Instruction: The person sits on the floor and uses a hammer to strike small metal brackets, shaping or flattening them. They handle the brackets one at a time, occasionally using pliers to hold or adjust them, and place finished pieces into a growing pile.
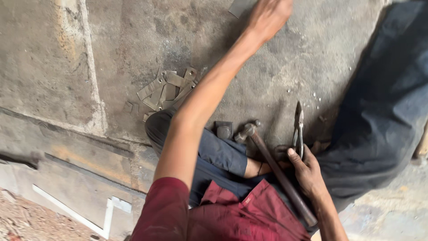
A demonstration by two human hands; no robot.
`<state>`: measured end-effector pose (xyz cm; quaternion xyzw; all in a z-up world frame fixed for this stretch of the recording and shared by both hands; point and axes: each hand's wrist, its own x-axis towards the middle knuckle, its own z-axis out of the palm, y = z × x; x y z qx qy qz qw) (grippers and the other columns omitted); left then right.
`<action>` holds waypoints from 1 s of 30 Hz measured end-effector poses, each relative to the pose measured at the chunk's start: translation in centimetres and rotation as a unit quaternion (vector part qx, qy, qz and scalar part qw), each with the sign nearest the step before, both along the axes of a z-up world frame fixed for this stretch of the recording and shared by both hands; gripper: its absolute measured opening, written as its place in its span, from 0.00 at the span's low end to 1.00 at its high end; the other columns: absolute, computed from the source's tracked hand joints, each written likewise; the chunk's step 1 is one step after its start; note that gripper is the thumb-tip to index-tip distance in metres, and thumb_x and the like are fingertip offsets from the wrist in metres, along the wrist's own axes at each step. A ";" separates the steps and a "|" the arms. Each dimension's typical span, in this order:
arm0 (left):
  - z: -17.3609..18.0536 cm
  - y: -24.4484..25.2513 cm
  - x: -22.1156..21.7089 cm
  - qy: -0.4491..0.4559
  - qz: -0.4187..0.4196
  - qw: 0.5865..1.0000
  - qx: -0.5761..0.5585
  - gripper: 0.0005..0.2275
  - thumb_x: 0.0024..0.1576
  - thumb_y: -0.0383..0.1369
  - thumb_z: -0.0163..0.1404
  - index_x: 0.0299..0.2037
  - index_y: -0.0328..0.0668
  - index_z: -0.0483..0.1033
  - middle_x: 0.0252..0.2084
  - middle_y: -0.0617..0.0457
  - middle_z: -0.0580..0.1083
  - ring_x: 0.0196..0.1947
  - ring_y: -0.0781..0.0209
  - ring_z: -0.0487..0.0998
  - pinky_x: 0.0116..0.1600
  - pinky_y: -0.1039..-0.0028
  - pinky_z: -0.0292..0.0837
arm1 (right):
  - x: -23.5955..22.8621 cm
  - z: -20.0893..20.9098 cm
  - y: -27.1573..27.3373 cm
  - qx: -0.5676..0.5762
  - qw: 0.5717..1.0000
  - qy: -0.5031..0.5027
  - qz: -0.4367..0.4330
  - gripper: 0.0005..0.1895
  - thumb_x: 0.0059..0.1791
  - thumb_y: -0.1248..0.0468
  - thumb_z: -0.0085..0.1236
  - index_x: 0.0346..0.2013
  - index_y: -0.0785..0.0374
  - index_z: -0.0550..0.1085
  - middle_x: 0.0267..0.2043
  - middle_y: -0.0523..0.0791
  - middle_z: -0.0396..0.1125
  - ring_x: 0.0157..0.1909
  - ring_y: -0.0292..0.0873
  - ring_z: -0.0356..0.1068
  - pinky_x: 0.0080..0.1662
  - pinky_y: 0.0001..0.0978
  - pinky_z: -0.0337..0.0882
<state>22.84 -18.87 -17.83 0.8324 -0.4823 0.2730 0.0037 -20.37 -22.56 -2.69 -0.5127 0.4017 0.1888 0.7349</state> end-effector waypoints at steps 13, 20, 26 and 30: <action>13.2 14.2 -24.1 0.646 -0.028 0.686 -0.335 0.19 0.70 0.37 0.48 0.67 0.34 0.67 0.64 0.34 0.70 0.61 0.41 0.72 0.56 0.60 0.77 | 1.1 8.7 0.8 0.123 0.979 -0.150 0.060 0.24 0.54 0.56 0.51 0.56 0.74 0.69 0.56 0.58 0.72 0.59 0.51 0.72 0.62 0.44 0.68; 15.8 16.2 -25.3 0.721 0.037 0.590 -0.362 0.21 0.63 0.41 0.52 0.66 0.46 0.71 0.53 0.51 0.79 0.50 0.60 0.82 0.53 0.71 0.83 | 0.2 10.8 2.4 0.180 0.971 -0.158 0.017 0.25 0.54 0.56 0.54 0.56 0.75 0.67 0.57 0.63 0.70 0.60 0.58 0.71 0.62 0.53 0.67; 17.4 17.4 -25.6 0.578 0.016 0.739 -0.344 0.15 0.64 0.36 0.54 0.61 0.54 0.77 0.42 0.61 0.76 0.44 0.66 0.76 0.53 0.74 0.76 | -0.2 11.9 2.9 0.278 0.944 -0.177 -0.017 0.24 0.54 0.56 0.57 0.54 0.74 0.66 0.60 0.69 0.68 0.62 0.63 0.69 0.62 0.56 0.65; 17.1 18.1 -25.9 0.552 -0.005 0.753 -0.358 0.14 0.64 0.33 0.54 0.60 0.61 0.77 0.45 0.64 0.77 0.46 0.66 0.73 0.55 0.75 0.77 | -0.6 11.4 2.5 0.311 0.934 -0.173 -0.017 0.25 0.53 0.57 0.58 0.57 0.74 0.68 0.60 0.70 0.67 0.61 0.64 0.69 0.59 0.56 0.66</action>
